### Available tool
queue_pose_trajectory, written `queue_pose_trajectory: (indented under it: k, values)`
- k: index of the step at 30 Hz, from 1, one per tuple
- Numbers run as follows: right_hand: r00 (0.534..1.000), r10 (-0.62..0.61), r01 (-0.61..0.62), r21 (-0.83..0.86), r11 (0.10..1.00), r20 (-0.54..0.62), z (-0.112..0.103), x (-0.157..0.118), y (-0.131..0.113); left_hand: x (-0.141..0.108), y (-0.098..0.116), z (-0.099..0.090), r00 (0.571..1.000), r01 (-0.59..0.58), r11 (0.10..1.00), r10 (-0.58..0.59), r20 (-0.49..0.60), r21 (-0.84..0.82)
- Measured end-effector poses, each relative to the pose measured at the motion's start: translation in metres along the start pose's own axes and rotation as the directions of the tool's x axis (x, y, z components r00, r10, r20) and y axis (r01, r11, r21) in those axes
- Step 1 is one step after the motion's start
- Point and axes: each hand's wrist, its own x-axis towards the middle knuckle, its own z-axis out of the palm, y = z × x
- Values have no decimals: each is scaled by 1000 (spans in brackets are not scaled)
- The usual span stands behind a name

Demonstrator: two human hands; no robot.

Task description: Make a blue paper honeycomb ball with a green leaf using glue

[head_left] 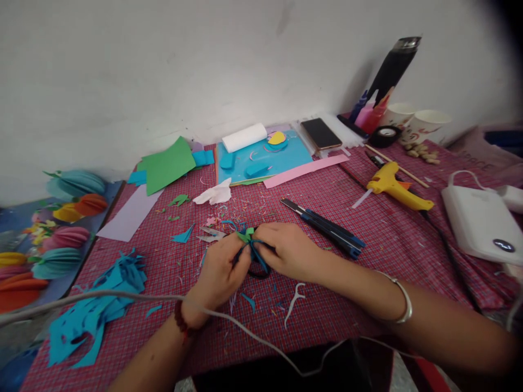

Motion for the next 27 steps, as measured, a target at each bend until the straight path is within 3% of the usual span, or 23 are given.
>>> queue_pose_trajectory:
  k: [5, 9, 12, 15, 19, 23, 27]
  values:
    - [995, -98, 98, 2, 995, -8, 0, -2, -1, 3, 7, -5, 998, -65, 998, 65, -14, -10]
    - [996, -85, 86, 34, 996, -18, -3, 0, -2, 5, 7, -7, 998, -52, 997, 51, -20, -51]
    - [997, 68, -60, 205, 977, -30, -5, 4, -2, 7, 4, -7, 996, 91, 978, -93, -3, -188]
    - [962, 270, -224, 463, 858, -34, -5, 7, 0, 8, 0, -6, 957, 282, 892, -289, 32, -354]
    - [944, 325, -283, 643, 712, 55, 0, 8, 6, 7, -8, -5, 880, 435, 754, -471, 56, -492]
    - [937, 333, -315, 658, 684, 102, 1, 8, 8, 4, -16, -3, 845, 466, 654, -529, 80, -596]
    - [937, 339, -308, 641, 703, 78, -4, 8, 8, 6, -19, -5, 870, 438, 686, -485, 83, -581]
